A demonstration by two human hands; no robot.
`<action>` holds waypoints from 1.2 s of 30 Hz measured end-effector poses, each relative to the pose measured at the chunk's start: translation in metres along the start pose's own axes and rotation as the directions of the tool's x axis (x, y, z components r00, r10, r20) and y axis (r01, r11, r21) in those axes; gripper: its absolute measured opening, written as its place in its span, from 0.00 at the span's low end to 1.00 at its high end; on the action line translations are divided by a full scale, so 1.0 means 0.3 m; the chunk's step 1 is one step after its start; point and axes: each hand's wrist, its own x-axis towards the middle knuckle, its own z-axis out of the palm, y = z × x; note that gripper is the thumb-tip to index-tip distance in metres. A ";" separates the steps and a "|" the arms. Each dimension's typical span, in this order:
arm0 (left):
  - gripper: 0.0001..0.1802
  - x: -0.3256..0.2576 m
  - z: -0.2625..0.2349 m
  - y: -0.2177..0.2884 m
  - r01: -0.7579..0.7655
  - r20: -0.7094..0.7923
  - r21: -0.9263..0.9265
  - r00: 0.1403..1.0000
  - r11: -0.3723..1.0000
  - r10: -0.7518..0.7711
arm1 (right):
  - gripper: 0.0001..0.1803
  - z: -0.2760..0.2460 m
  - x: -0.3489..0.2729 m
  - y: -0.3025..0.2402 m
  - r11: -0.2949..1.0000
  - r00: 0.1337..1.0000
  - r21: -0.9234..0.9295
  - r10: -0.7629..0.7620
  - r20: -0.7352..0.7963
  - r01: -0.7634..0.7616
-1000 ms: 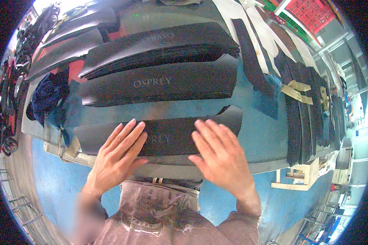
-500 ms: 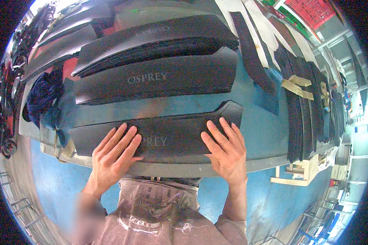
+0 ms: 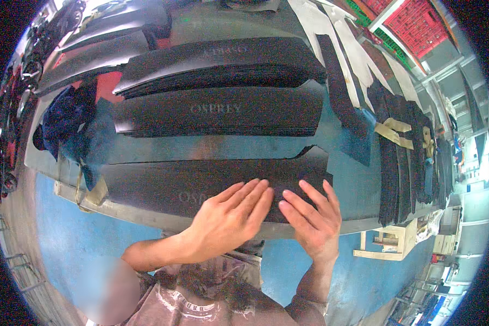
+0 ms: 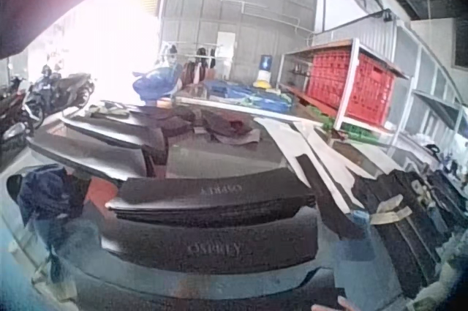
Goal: The person repeatedly picks up, aligns, and places black padded backpack components labeled 'OSPREY' on a workbench. The hands smooth the surfaces and adjust the edges of each piece before stacking them.
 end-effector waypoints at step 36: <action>0.33 -0.224 -0.441 -0.654 0.200 0.087 0.252 0.970 0.947 -0.228 | 0.30 0.120 0.332 0.376 0.973 0.980 0.218 -0.113 0.164 0.076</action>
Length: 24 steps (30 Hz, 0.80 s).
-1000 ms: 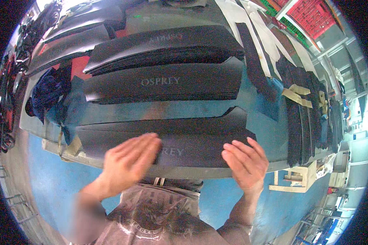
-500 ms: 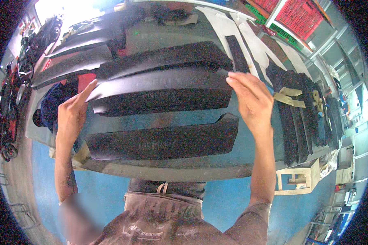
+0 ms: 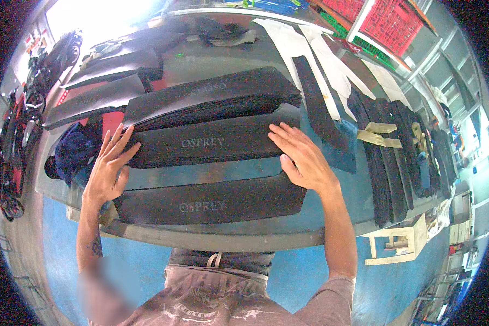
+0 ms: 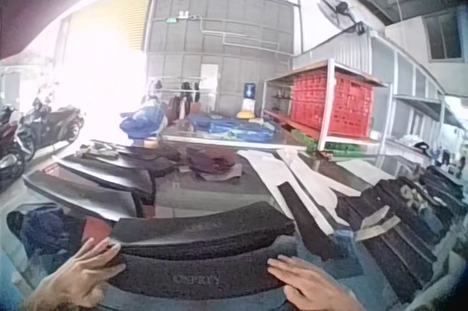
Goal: The person repeatedly picks up, aligns, and places black padded backpack components labeled 'OSPREY' on a workbench. The hands smooth the surfaces and adjust the edges of each piece before stacking them.
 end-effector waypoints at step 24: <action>0.23 -0.030 0.026 0.394 -0.229 -0.005 -0.266 0.972 0.936 0.236 | 0.27 -0.066 -0.133 -0.225 0.988 0.987 0.136 -0.094 0.130 0.077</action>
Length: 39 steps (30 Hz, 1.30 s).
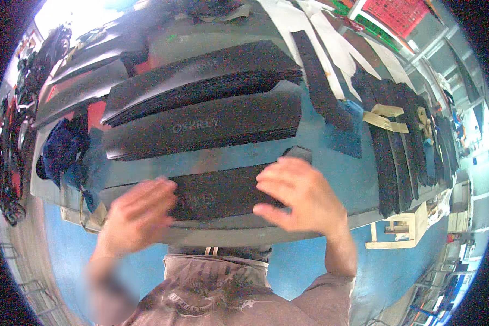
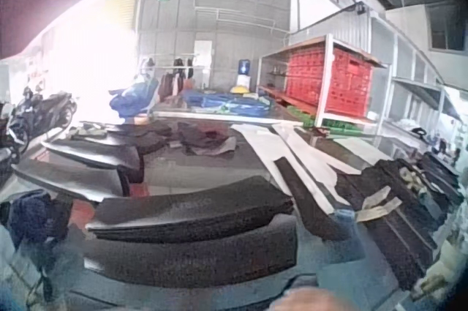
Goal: The person repeatedly picks up, aligns, and places black padded backpack components labeled 'OSPREY' on a workbench. The hands smooth the surfaces and adjust the edges of each piece before stacking them.
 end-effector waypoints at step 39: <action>0.27 0.182 0.291 0.171 0.048 -0.136 -0.196 0.988 0.979 -0.075 | 0.14 0.015 -0.025 -0.182 0.978 0.995 -0.192 0.061 -0.077 -0.075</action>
